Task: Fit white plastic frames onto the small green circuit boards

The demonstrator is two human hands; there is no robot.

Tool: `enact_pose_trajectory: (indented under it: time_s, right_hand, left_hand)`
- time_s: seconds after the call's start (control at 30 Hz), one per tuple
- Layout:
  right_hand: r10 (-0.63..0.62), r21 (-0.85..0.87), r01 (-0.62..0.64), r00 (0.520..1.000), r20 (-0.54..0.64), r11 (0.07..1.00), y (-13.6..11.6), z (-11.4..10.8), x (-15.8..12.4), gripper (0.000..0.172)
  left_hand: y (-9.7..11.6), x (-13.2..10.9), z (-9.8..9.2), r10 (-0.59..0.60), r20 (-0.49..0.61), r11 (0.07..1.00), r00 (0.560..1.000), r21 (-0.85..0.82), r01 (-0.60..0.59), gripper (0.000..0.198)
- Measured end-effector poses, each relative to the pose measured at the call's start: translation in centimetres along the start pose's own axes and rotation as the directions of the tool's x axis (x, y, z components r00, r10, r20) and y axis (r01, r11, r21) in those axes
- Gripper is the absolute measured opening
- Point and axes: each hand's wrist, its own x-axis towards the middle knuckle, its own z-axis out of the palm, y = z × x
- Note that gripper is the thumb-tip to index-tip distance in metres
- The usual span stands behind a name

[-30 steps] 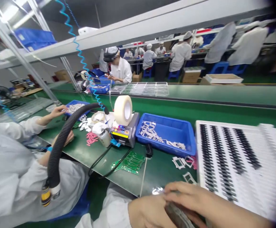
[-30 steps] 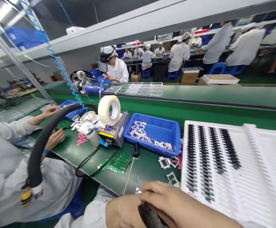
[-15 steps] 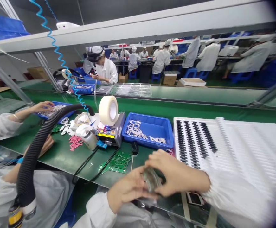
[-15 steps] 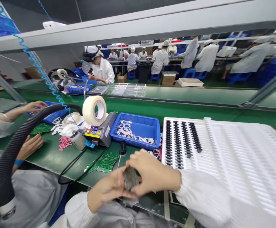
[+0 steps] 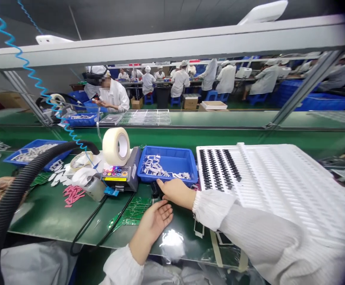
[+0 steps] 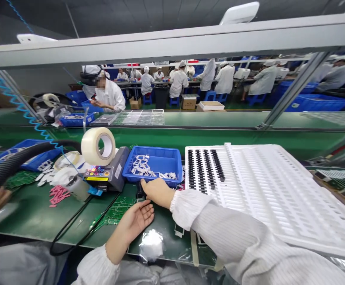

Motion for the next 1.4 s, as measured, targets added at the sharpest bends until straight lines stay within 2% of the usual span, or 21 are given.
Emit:
enact_pose_trajectory:
  time_s: [0.1,0.23,0.3,0.37,0.43,0.47,0.53,0.63,0.77,0.97,1.1,1.2,1.3,1.33,1.4]
  right_hand:
    - [0.015,0.018,-0.015,1.000,-0.010,1.000,0.5,-1.3,-1.5,0.042]
    - [0.091,0.035,-0.089,0.995,-0.052,0.995,2.8,-4.2,-6.0,0.043]
    - [0.213,0.051,-0.210,0.974,-0.082,0.976,5.2,-5.7,-8.8,0.036]
    - [0.394,0.065,-0.389,0.912,-0.109,0.919,8.2,-6.4,-11.7,0.030]
    - [0.532,0.049,-0.530,0.839,-0.112,0.847,11.5,-6.0,-14.2,0.025]
    - [0.566,0.033,-0.566,0.818,-0.102,0.824,13.0,-5.4,-15.1,0.021]
    - [0.580,0.007,-0.581,0.813,-0.059,0.814,15.3,-3.7,-16.5,0.015]
    - [0.554,-0.016,-0.554,0.832,-0.006,0.832,17.1,-1.1,-17.3,0.010]
    - [0.547,-0.039,-0.547,0.837,-0.011,0.836,17.7,0.6,-16.9,0.009]
    - [0.532,-0.061,-0.533,0.846,-0.024,0.844,17.7,1.4,-16.3,0.008]
    - [0.557,-0.057,-0.559,0.829,-0.047,0.827,17.8,1.7,-16.4,0.009]
    - [0.577,-0.031,-0.579,0.815,-0.053,0.815,18.2,0.4,-17.0,0.010]
    - [0.576,0.029,-0.575,0.817,-0.036,0.818,17.3,-2.3,-18.0,0.011]
    - [0.540,0.076,-0.538,0.842,-0.008,0.840,16.4,-3.2,-18.2,0.012]
    - [0.362,0.276,-0.372,0.928,0.090,0.886,13.7,-4.6,-18.5,0.015]
  left_hand:
    - [0.0,0.5,0.3,-0.019,-0.028,1.000,0.999,0.021,0.020,0.006]
    - [0.0,0.9,0.2,-0.040,-0.068,0.998,0.997,0.051,0.043,0.013]
    - [0.0,0.9,0.1,-0.048,-0.081,0.997,0.996,0.062,0.054,0.015]
    - [0.0,0.9,0.0,-0.053,-0.092,0.996,0.994,0.070,0.059,0.016]
    - [0.0,0.8,0.1,-0.051,-0.106,0.996,0.993,0.074,0.059,0.016]
    - [-0.1,0.7,0.2,-0.047,-0.113,0.996,0.992,0.074,0.056,0.015]
    - [-0.3,0.5,0.6,-0.035,-0.126,0.997,0.991,0.068,0.044,0.014]
    - [-0.9,-0.2,1.8,-0.020,-0.148,0.998,0.989,0.056,0.028,0.012]
    - [-1.8,-1.2,3.7,-0.030,-0.112,0.998,0.993,0.059,0.037,0.008]
    - [-3.4,-1.6,5.3,-0.035,-0.079,0.998,0.996,0.051,0.039,0.004]
    - [-5.1,-1.3,6.4,-0.037,-0.018,0.997,0.999,0.074,0.039,0.002]
    - [-6.2,-1.4,7.6,-0.077,0.132,0.989,0.988,0.139,0.058,0.002]
    - [-6.6,-1.9,8.8,-0.150,0.291,0.960,0.945,0.271,0.069,0.010]
    - [-6.6,-2.2,9.2,-0.171,0.327,0.947,0.930,0.315,0.063,0.016]
    - [-6.8,-2.6,9.8,-0.211,0.394,0.927,0.895,0.371,0.055,0.032]
